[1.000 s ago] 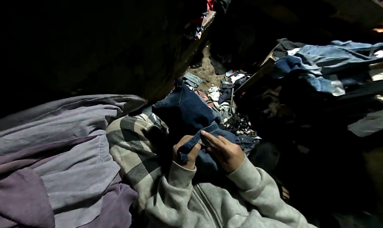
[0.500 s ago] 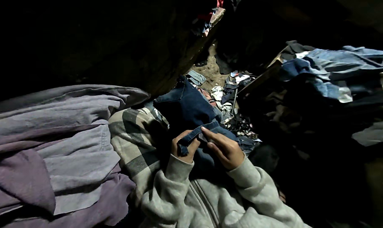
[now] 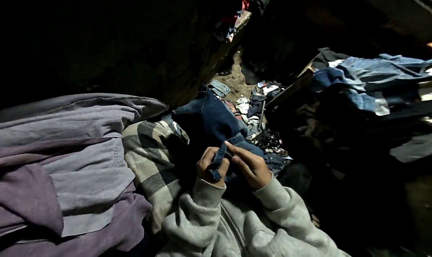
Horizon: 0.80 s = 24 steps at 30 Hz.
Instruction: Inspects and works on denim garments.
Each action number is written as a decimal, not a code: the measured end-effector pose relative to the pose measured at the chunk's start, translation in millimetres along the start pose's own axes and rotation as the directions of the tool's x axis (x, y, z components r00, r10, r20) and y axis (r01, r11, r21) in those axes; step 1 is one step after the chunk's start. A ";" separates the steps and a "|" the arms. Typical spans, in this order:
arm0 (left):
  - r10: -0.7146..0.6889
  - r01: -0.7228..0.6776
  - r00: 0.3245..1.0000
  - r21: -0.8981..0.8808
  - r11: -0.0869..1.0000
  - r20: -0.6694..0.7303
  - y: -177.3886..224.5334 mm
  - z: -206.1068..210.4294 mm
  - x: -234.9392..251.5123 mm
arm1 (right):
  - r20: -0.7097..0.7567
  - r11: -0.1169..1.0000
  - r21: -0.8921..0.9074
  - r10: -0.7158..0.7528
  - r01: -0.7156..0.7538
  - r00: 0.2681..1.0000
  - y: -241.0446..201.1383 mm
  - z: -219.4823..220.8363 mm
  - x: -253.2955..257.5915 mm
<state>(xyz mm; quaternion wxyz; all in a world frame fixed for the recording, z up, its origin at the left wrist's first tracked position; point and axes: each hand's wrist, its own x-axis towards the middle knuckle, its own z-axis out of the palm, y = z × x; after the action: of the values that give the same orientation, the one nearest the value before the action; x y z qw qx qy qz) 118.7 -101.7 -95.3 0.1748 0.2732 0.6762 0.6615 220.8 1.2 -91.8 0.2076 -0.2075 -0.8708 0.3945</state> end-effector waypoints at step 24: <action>-0.161 0.156 0.987 -0.180 0.971 -0.012 -2.3 -5.6 7.9 | 0.044 0.981 -0.186 -0.040 0.048 0.998 -10.7 -7.3 -2.1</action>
<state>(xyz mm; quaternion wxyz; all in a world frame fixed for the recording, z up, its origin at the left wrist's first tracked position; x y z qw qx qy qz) 108.8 -101.4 -96.3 0.2420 0.1928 0.6359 0.7070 224.2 -2.0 -79.6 0.1783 -0.1987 -0.9124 0.3103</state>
